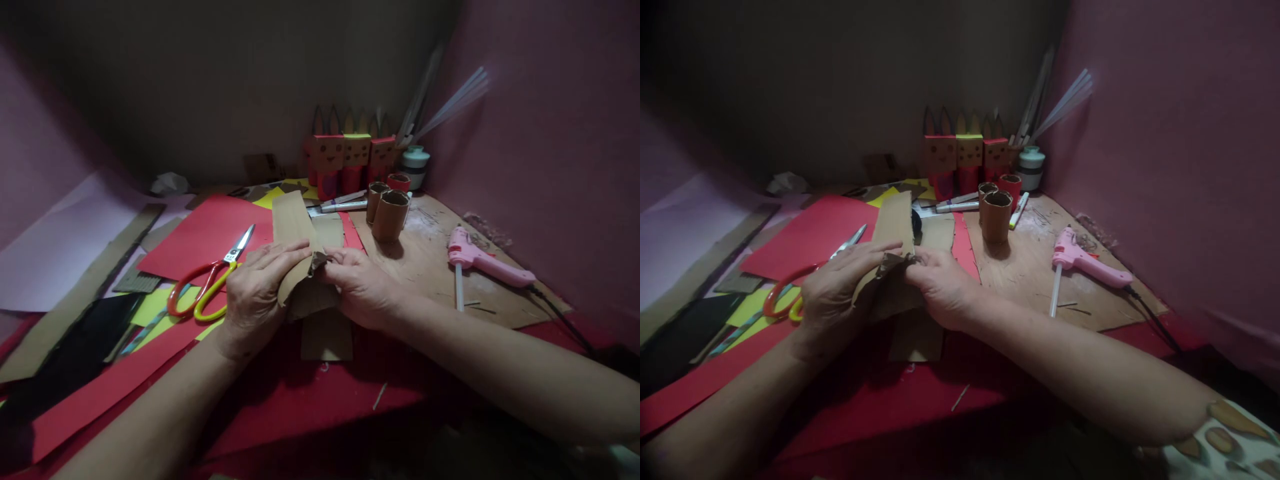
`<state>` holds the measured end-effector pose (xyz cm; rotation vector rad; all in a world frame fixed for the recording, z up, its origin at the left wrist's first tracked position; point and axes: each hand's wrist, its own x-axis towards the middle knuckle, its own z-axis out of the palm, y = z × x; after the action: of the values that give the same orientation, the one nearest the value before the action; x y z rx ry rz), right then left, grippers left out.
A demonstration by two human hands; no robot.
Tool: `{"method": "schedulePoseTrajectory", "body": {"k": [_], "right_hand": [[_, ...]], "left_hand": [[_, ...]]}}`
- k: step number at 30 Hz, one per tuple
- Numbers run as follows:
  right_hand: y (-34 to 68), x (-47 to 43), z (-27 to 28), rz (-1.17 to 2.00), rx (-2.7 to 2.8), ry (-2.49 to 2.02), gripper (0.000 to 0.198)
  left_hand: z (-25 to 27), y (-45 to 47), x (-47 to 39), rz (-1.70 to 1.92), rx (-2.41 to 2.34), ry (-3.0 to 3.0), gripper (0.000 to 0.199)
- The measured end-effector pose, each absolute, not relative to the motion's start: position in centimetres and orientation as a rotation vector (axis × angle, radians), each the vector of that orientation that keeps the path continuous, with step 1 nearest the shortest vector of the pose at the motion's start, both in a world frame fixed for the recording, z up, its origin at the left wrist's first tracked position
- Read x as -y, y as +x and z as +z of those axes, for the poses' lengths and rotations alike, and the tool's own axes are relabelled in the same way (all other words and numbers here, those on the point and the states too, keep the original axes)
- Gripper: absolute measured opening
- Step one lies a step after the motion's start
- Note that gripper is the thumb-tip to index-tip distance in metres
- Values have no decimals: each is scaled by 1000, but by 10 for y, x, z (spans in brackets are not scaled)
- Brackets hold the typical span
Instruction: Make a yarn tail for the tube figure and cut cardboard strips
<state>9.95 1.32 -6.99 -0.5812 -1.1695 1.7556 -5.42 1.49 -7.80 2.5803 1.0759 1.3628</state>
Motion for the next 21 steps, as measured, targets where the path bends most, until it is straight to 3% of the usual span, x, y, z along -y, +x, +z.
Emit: {"method": "schedulePoseTrajectory", "body": {"k": [9, 15, 21], "right_hand": [[103, -13, -74, 1640, 1256, -617, 25], [106, -14, -74, 1617, 1300, -582, 26], [104, -8, -70, 1799, 1236, -522, 30]], "left_hand": [[-75, -48, -6, 1362, -1291, 2006, 22], [-69, -48, -12, 1329, -1127, 2306, 23], [-64, -56, -7, 1263, -1072, 2564, 27]]}}
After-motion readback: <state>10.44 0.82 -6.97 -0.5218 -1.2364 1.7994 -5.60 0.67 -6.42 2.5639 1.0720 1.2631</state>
